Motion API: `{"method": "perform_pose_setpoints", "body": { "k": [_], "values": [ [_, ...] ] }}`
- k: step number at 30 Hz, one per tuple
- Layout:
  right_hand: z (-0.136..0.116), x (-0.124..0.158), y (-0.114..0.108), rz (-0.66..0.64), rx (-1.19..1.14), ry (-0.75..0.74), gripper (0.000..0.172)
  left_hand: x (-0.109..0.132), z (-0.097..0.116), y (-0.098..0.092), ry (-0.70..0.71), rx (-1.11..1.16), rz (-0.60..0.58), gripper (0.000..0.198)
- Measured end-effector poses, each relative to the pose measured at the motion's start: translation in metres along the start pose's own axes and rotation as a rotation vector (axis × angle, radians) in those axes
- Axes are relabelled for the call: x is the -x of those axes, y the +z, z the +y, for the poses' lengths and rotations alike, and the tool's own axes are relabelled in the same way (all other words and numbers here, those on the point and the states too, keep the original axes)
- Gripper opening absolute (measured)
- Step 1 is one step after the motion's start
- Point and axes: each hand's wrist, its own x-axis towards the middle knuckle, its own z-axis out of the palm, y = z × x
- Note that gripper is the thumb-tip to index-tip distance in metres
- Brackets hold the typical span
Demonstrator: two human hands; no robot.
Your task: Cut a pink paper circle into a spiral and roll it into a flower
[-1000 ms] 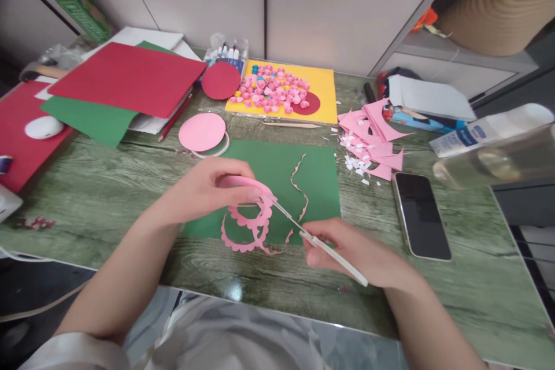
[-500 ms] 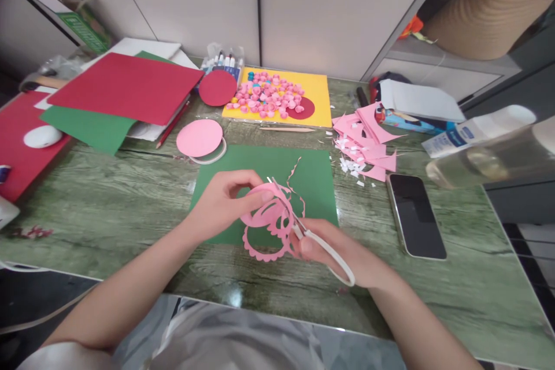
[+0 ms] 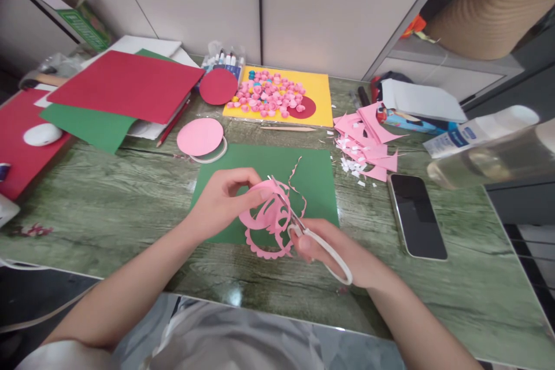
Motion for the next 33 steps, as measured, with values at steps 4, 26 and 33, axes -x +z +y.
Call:
{"method": "perform_pose_setpoints", "body": {
  "k": [4, 26, 33],
  "values": [
    [0.0007, -0.0009, 0.0012, 0.004, -0.032, -0.013, 0.045, -0.0002, -0.0012, 0.0006, 0.007, 0.021, -0.002, 0.017],
    [0.0054, -0.0021, 0.0044, 0.064, -0.059, 0.015, 0.044, -0.0001, -0.0014, -0.0004, -0.054, 0.114, 0.032, 0.025],
    [0.0021, -0.0016, 0.0036, 0.062, -0.047, 0.008, 0.045, -0.0001, -0.0012, -0.0002, -0.056, 0.102, 0.05, 0.028]
  ]
}}
